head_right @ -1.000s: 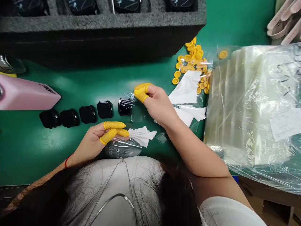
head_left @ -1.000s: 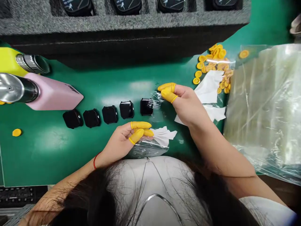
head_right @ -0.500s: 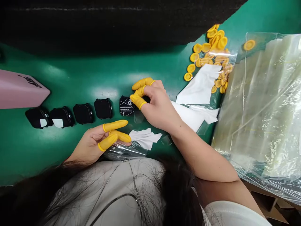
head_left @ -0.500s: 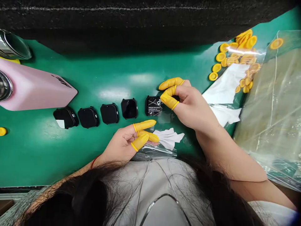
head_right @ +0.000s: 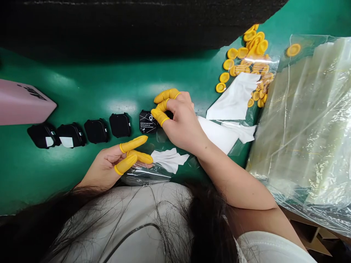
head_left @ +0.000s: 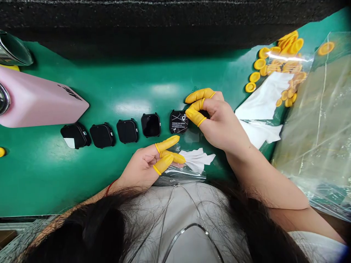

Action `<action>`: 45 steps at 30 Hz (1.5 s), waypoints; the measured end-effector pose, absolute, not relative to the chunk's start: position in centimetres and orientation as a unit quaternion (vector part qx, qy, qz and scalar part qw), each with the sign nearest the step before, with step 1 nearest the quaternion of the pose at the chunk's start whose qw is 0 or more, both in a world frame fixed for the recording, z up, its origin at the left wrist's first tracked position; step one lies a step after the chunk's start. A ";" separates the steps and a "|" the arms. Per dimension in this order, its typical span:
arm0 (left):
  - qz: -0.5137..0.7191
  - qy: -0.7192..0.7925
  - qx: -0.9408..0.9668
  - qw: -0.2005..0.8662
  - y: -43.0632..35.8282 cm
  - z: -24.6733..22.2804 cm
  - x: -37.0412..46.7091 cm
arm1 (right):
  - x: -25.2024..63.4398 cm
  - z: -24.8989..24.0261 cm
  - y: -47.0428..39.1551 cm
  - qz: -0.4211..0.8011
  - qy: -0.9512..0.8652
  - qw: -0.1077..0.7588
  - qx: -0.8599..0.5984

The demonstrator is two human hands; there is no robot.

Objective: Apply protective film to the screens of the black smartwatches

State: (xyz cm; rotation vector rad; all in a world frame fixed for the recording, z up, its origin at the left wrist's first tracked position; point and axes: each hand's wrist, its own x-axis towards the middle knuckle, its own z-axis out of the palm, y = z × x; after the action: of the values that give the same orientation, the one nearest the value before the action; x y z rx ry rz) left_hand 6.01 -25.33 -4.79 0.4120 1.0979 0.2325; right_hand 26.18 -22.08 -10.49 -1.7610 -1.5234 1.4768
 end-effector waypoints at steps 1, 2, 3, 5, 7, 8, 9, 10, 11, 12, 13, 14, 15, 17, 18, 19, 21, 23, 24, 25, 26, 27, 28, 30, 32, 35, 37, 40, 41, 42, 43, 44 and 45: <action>0.113 0.518 0.188 0.827 -25.4 -4.8 6.0 | 26.2 -10.5 -22.1 0.525 -0.542 0.191 -0.628; 0.113 0.518 0.183 0.828 -25.5 -4.8 6.0 | 26.1 -10.5 -22.1 0.525 -0.541 0.191 -0.628; 0.112 0.519 0.180 0.828 -25.6 -4.9 6.0 | 26.1 -10.5 -22.1 0.525 -0.542 0.189 -0.628; 0.121 0.518 0.178 0.828 -25.8 -4.9 5.9 | 26.1 -10.4 -22.0 0.526 -0.544 0.182 -0.628; 0.136 0.518 0.183 0.825 -26.0 -5.0 5.9 | 26.1 -10.3 -22.0 0.528 -0.544 0.176 -0.628; 0.134 0.519 0.185 0.823 -26.0 -5.0 5.9 | 26.1 -10.3 -22.0 0.528 -0.544 0.175 -0.628; 0.131 0.522 0.188 0.821 -26.0 -5.1 5.9 | 26.1 -10.3 -22.0 0.527 -0.544 0.175 -0.629; 0.125 0.525 0.189 0.821 -26.0 -5.1 5.9 | 26.1 -10.3 -22.0 0.527 -0.544 0.176 -0.629; 0.121 0.526 0.189 0.820 -25.9 -5.1 5.9 | 26.1 -10.3 -22.0 0.526 -0.545 0.177 -0.629; 0.118 0.527 0.188 0.821 -25.8 -5.0 6.0 | 26.1 -10.3 -22.0 0.526 -0.545 0.177 -0.628; 0.114 0.527 0.184 0.822 -25.7 -5.0 6.0 | 26.1 -10.3 -22.0 0.526 -0.546 0.178 -0.628; 0.115 0.526 0.181 0.823 -25.6 -4.9 6.0 | 26.1 -10.4 -22.0 0.525 -0.547 0.180 -0.627; 0.115 0.526 0.178 0.824 -25.5 -4.9 6.0 | 26.1 -10.4 -22.0 0.525 -0.547 0.180 -0.627; 0.104 0.526 0.179 0.825 -25.3 -4.8 6.0 | 26.1 -10.4 -22.0 0.522 -0.547 0.181 -0.629; 0.103 0.526 0.182 0.824 -25.3 -4.9 6.0 | 26.1 -10.4 -22.0 0.522 -0.547 0.180 -0.630; 0.106 0.525 0.186 0.824 -25.4 -4.9 6.0 | 26.1 -10.4 -22.0 0.521 -0.547 0.178 -0.630; 0.118 0.524 0.186 0.823 -25.7 -5.0 5.9 | 26.1 -10.4 -22.0 0.522 -0.548 0.174 -0.630; 0.138 0.522 0.177 0.823 -26.1 -5.2 5.9 | 26.1 -10.4 -22.0 0.524 -0.548 0.172 -0.629; 0.144 0.521 0.172 0.824 -26.2 -5.2 5.9 | 26.1 -10.3 -22.0 0.524 -0.547 0.172 -0.629; 0.146 0.520 0.168 0.825 -26.3 -5.3 5.9 | 26.1 -10.3 -22.0 0.525 -0.546 0.172 -0.630; 0.149 0.520 0.164 0.825 -26.4 -5.3 5.9 | 26.0 -10.3 -22.0 0.526 -0.544 0.173 -0.631; 0.151 0.520 0.162 0.825 -26.5 -5.3 5.9 | 26.0 -10.3 -22.0 0.526 -0.543 0.172 -0.631; 0.151 0.521 0.161 0.825 -26.5 -5.2 5.9 | 26.0 -10.3 -22.0 0.527 -0.543 0.172 -0.632; 0.150 0.521 0.166 0.824 -26.4 -5.2 5.9 | 26.0 -10.3 -22.0 0.525 -0.542 0.170 -0.634; 0.145 0.521 0.174 0.823 -26.3 -5.2 5.9 | 26.0 -10.2 -22.0 0.522 -0.544 0.168 -0.635; 0.137 0.530 0.182 0.817 -26.3 -5.3 5.8 | 26.0 -10.2 -22.0 0.523 -0.545 0.167 -0.634; 0.130 0.536 0.185 0.813 -26.3 -5.3 5.9 | 26.0 -10.1 -22.0 0.524 -0.543 0.165 -0.635; 0.128 0.535 0.182 0.815 -26.2 -5.2 5.9 | 26.0 -10.1 -22.0 0.522 -0.543 0.163 -0.638; 0.130 0.534 0.182 0.816 -26.1 -5.2 5.9 | 26.0 -10.1 -22.0 0.522 -0.542 0.163 -0.638; 0.130 0.532 0.182 0.817 -26.0 -5.1 6.0 | 26.0 -10.1 -21.9 0.522 -0.542 0.164 -0.638; 0.125 0.530 0.185 0.818 -25.8 -5.0 6.0 | 26.0 -10.1 -21.9 0.522 -0.542 0.165 -0.637; 0.116 0.528 0.190 0.819 -25.7 -4.9 6.0 | 26.0 -10.1 -21.9 0.523 -0.542 0.167 -0.636; 0.104 0.527 0.197 0.821 -25.5 -4.9 6.0 | 26.0 -10.1 -21.9 0.523 -0.542 0.167 -0.636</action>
State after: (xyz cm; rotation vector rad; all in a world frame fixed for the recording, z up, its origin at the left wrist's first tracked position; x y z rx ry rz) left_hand 6.00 -25.50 -4.86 0.4186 1.1210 0.2218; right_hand 25.98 -21.93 -10.08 -1.8091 -1.5433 1.4880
